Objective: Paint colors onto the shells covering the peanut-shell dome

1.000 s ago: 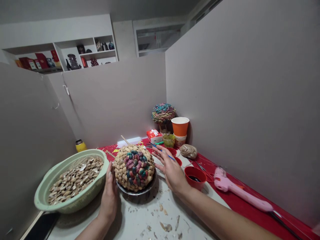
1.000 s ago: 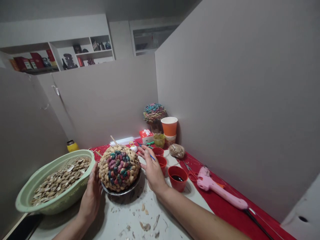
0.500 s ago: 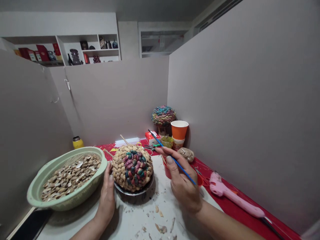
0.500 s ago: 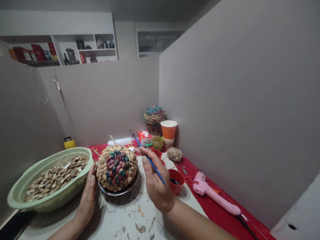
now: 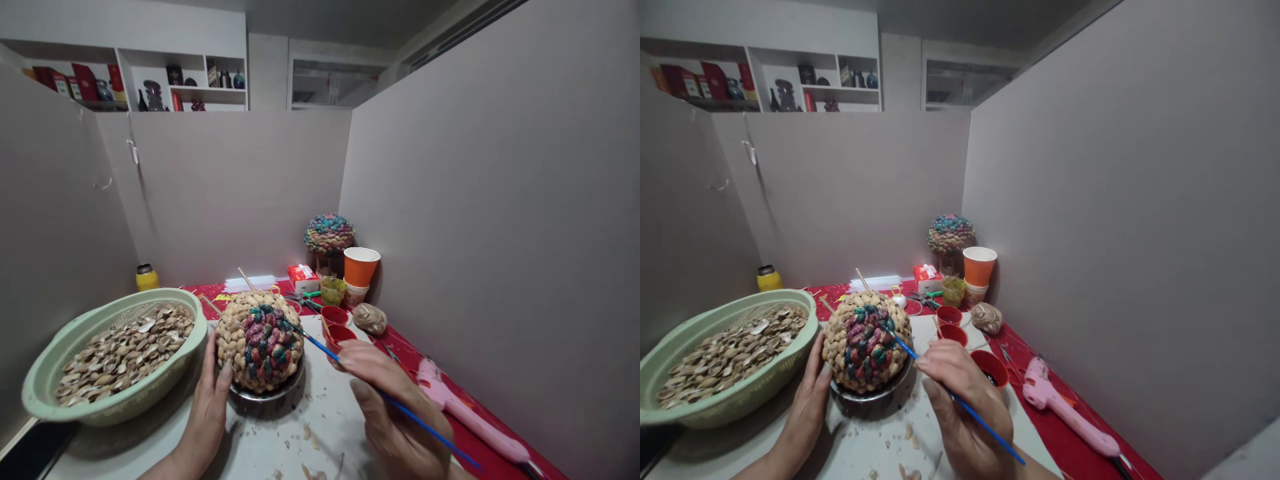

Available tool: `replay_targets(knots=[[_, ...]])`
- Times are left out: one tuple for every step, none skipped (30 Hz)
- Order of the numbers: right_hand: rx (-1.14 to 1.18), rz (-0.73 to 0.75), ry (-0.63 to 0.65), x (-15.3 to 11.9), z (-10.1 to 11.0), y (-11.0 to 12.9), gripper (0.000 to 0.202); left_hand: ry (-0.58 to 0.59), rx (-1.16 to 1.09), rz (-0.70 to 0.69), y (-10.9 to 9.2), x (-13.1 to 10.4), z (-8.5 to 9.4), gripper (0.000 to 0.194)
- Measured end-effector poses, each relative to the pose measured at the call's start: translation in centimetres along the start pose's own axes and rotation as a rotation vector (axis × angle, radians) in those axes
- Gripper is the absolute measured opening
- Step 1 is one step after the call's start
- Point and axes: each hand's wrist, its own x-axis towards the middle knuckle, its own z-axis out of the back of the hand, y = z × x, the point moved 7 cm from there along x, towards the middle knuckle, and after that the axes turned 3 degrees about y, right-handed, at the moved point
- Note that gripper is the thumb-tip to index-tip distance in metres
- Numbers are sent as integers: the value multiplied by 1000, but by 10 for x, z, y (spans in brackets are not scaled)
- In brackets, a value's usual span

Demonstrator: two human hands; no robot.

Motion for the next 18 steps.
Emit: replay_targets(knots=[[0, -18, -13, -2, 0, -3, 25, -4, 6, 1, 0, 0, 0, 74], [0, -38, -16, -3, -1, -6, 25, -12, 8, 3, -1, 0, 0, 74], [-1, -54, -14, -4, -1, -9, 26, -24, 9, 8, -2, 0, 0, 74], [-1, -65, -4, -4, -2, -10, 26, -35, 8, 13, -3, 0, 0, 74], [-3, -72, 12, -4, -3, -11, 26, -48, 5, 16, -4, 0, 0, 74], [-1, -67, 31, -3, -4, -9, 25, -59, 1, 18, -5, 0, 1, 73], [4, -53, 57, -3, -6, -7, 24, -69, -7, 19, -6, 0, 1, 72], [12, -34, 83, -2, -7, -5, 23, -75, -16, 19, -6, 1, 1, 70], [24, -14, 102, -2, -8, -2, 22, -78, -26, 19, -6, 1, 1, 69], [35, 1, 114, -2, -9, 0, 21, -77, -38, 19, -5, 2, 1, 67], [43, 11, 116, -2, -9, 2, 20, -73, -51, 19, -3, 2, 0, 66], [46, 16, 112, -2, -9, 3, 20, -64, -62, 18, -2, 3, 0, 64], [43, 19, 100, -2, -7, 3, 22, -57, -72, 16, 0, 4, -1, 63], [36, 26, 94, -1, -5, 3, 23, -50, -81, 12, 2, 4, -1, 62], [22, 30, 93, 0, -3, 3, 25, -46, -88, 12, 3, 5, -1, 62], [-2, 35, 85, 3, 2, 3, 26, -45, -89, 14, 5, 6, -2, 62], [-31, 42, 67, 6, 8, 3, 25, -49, -79, 19, 5, 6, -1, 63], [-70, 37, 27, 10, 18, 2, 23, -56, -58, 26, 5, 7, -1, 65]])
